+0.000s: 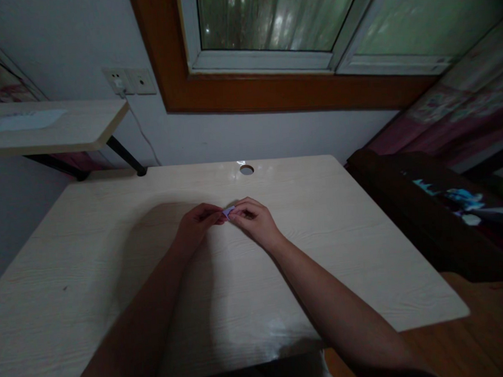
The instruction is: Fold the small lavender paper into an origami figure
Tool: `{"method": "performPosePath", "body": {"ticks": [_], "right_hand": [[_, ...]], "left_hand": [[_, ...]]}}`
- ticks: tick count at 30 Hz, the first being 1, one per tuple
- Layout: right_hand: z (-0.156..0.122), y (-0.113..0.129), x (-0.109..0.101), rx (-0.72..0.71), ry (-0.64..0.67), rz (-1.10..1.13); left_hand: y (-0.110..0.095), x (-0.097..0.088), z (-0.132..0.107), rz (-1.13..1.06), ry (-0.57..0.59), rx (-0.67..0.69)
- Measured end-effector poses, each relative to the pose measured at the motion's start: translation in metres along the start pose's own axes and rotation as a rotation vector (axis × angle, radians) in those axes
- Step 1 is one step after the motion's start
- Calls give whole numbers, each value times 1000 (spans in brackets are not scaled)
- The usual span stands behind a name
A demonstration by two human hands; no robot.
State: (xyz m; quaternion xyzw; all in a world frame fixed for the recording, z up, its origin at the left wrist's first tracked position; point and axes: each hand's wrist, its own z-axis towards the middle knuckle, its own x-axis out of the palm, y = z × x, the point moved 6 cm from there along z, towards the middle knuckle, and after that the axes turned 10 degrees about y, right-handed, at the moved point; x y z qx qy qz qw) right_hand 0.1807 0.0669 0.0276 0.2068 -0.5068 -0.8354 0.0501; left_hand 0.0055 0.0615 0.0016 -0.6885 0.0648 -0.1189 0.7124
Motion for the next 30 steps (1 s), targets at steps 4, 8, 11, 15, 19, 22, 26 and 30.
{"method": "performPosePath", "body": {"ticks": [4,8,11,15,19,22,26,30], "right_hand": [[0,-2,2,0,20,-17],[0,-3,3,4,33,-48],[0,-2,5,-2,44,-63],[0,-2,5,-4,42,-72],[0,-2,5,-16,48,-67],[0,-3,5,-16,53,-68],[0,-3,5,-16,53,-74],[0,-3,4,-19,50,-73]], "left_hand": [[1,-2,1,46,-2,22],[3,-3,1,119,-1,26],[2,-2,0,161,6,36],[-2,-1,-1,180,10,46],[-4,0,-1,161,-3,33],[-5,0,-2,129,-19,20],[-4,0,-2,121,-12,18],[-2,-2,-1,127,-5,22]]}}
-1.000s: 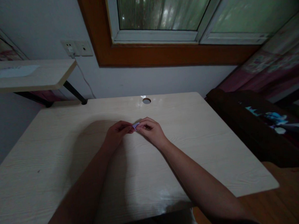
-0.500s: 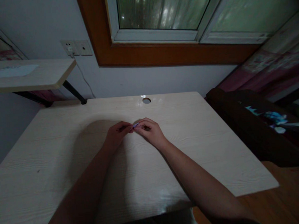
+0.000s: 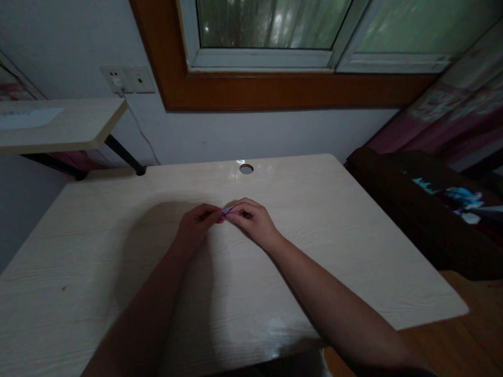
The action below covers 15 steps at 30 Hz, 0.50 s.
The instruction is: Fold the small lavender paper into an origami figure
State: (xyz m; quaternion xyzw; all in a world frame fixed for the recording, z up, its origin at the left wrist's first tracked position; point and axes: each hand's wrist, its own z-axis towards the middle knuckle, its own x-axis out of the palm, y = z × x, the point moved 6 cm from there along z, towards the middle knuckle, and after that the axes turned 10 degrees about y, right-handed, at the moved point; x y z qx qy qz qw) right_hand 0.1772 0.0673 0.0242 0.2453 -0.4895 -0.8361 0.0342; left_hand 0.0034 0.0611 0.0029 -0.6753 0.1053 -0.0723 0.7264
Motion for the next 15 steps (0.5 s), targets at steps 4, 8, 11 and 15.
{"method": "performPosePath", "body": {"ticks": [4,8,11,15], "right_hand": [[0,0,0,-2,8,2],[0,0,0,-3,7,-9],[-1,1,0,1,3,-18],[-2,3,1,-2,0,-59]], "left_hand": [[2,-1,1,8,4,6],[2,0,1,4,-2,5],[3,1,0,3,6,6],[4,1,0,34,12,5]]}}
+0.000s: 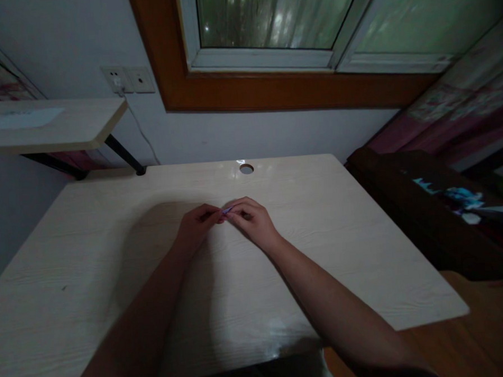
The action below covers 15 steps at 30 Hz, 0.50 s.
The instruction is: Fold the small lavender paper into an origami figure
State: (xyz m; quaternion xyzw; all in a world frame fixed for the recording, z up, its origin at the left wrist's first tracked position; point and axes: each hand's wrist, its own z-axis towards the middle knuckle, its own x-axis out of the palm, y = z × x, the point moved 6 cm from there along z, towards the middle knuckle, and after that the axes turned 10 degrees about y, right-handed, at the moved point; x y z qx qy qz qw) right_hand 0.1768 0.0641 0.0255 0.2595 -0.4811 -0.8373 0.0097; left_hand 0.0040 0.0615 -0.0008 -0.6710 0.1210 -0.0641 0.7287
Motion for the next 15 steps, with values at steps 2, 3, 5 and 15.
{"method": "performPosePath", "body": {"ticks": [2,3,5,15], "right_hand": [[0,1,0,0,-2,-16],[0,1,1,0,0,-18],[-1,2,2,4,8,-18],[-1,3,4,0,18,-48]], "left_hand": [[0,0,0,26,-2,0],[0,0,0,34,-5,-1],[0,-1,0,34,-12,-6],[2,-2,1,14,-40,-32]]}}
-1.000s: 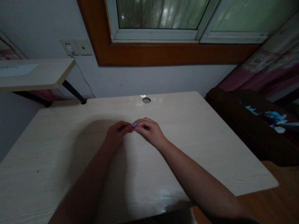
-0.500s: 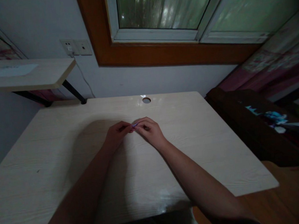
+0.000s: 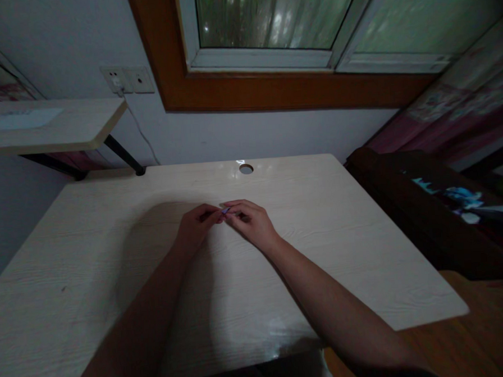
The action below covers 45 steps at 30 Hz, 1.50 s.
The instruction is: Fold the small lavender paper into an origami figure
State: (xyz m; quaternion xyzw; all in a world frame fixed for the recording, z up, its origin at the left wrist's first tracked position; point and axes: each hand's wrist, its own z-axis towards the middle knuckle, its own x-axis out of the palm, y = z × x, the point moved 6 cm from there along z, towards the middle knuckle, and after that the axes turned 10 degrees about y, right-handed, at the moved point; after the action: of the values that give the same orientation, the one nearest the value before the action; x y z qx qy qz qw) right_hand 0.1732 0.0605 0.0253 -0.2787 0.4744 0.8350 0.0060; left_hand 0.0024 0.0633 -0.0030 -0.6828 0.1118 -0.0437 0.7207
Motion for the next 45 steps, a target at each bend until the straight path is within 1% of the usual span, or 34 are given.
{"method": "performPosePath", "body": {"ticks": [7,12,16,20,23,26,28,33,39,44,45], "right_hand": [[3,1,-3,-21,-1,-5],[2,0,-3,-26,4,24],[2,1,-1,-42,34,48],[2,1,-1,-45,41,66],[2,-7,-3,23,2,103],[0,-20,-2,146,-51,225],[0,-27,-1,188,-69,304],[0,-31,-2,211,-113,392],[1,-33,-2,232,-113,402],[1,-35,-1,244,-128,402],[1,-35,-1,247,-126,393]], "left_hand": [[2,-3,2,-3,-29,-2],[-1,-1,2,-91,-32,16],[-3,0,2,-39,-26,0],[0,1,4,-14,8,-5],[3,2,5,-37,31,-2],[6,3,5,-49,63,-10],[7,4,5,-41,76,-20],[3,6,3,-17,96,-38],[-5,7,2,27,103,-53],[-5,7,3,60,116,-54],[-5,6,3,64,101,-53]]}}
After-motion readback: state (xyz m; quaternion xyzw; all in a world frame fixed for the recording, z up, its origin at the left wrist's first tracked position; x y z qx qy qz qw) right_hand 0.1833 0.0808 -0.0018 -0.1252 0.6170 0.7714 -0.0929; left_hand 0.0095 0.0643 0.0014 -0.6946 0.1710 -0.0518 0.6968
